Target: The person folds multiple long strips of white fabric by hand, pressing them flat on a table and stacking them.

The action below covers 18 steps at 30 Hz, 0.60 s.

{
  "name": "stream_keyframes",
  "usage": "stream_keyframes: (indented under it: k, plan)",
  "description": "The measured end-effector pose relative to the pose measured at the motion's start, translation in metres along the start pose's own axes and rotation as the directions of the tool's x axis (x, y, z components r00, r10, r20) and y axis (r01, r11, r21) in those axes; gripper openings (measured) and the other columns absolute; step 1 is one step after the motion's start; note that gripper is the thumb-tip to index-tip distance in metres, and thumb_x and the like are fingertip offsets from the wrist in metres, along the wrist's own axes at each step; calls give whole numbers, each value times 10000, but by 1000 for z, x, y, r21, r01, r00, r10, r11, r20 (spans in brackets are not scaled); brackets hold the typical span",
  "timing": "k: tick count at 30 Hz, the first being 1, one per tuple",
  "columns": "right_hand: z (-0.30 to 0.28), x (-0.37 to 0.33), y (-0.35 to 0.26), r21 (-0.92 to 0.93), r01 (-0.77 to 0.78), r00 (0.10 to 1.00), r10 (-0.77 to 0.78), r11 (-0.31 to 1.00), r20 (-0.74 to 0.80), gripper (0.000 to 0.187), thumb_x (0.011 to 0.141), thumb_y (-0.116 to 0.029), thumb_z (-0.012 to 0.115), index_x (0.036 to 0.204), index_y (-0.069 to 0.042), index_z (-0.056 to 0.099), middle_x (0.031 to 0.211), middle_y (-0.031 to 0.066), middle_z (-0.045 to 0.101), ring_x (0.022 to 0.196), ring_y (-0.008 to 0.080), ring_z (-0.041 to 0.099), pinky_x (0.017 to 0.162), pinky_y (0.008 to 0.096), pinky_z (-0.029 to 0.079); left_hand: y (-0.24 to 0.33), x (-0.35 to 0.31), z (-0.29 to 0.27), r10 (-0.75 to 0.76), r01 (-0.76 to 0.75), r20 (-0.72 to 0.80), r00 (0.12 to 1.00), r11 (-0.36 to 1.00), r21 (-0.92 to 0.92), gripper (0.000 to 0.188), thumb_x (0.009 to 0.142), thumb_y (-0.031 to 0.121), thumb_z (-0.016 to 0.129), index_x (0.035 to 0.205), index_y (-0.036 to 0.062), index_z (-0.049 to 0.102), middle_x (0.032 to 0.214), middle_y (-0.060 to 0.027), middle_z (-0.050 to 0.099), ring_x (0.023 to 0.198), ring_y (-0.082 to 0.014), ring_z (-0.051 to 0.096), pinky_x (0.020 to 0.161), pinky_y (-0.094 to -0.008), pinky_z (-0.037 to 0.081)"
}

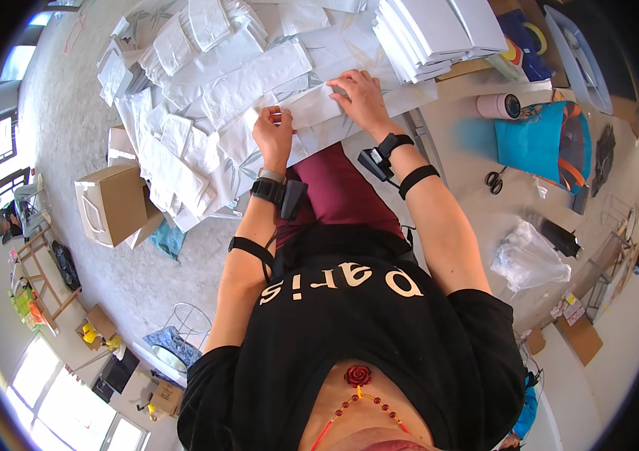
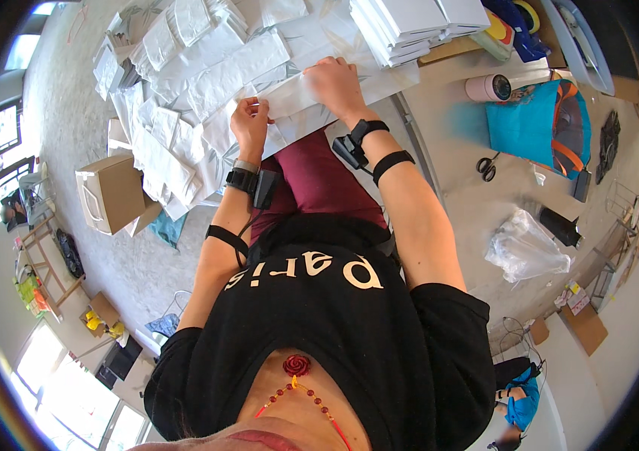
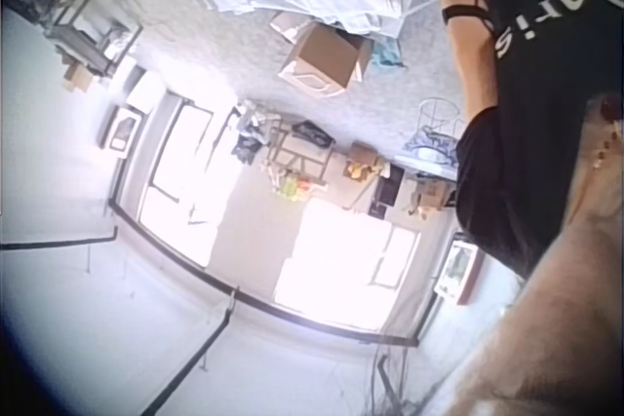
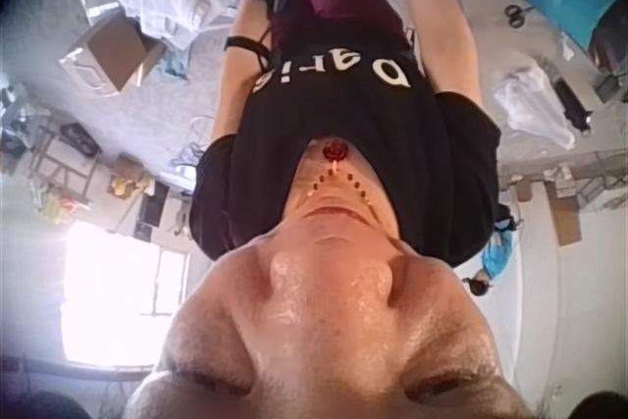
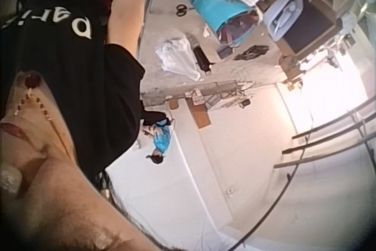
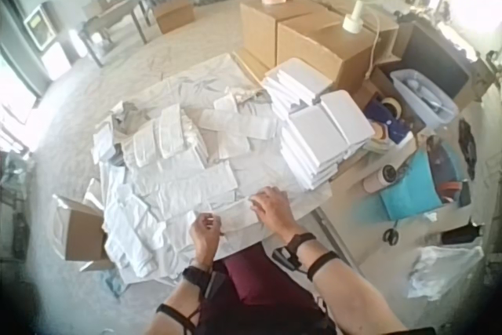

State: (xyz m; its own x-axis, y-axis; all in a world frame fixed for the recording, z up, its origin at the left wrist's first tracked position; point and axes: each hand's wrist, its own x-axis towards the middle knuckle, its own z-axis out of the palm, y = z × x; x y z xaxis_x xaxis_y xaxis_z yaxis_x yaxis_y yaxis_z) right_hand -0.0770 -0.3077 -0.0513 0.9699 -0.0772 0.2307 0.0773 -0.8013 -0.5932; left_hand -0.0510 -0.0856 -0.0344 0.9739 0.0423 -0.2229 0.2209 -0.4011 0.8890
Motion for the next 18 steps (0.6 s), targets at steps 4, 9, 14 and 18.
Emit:
stream_keyframes:
  k: [4,9,14,18]
  plan:
    - [0,0,1,10,2,1000,-2,1000,10,297,872,-208,800,1167,-226,765,1166,21,652,1121,252,601,966,458,416,-1,-1,0,11,-12,-13,1000,999,-39,241,936,133,722,1039,-81,682,822,-138,747,601,-180,710,537,-315,569]
    - [0,2,2,-5,1,1000,-1,1000,19,296,872,-210,801,1166,-225,768,1174,19,648,1126,251,599,971,450,418,-3,-1,0,4,-4,-14,1000,999,-34,273,947,154,730,1062,-88,681,831,-126,739,597,-175,701,537,-304,551]
    - [-1,0,5,44,18,1000,-19,999,23,291,872,-220,807,1162,-225,775,1183,3,638,1126,241,595,973,436,420,0,-3,0,-12,11,-6,1000,1000,-17,294,957,168,729,1073,-98,683,838,-126,737,584,-176,699,538,-300,540]
    - [-5,-3,3,56,47,997,-51,997,56,285,874,-233,810,1157,-225,784,1176,-10,630,1127,232,591,972,428,420,-2,-2,-1,-11,10,-10,1000,1000,-8,297,957,170,726,1072,-100,683,834,-127,740,575,-177,700,541,-302,538]
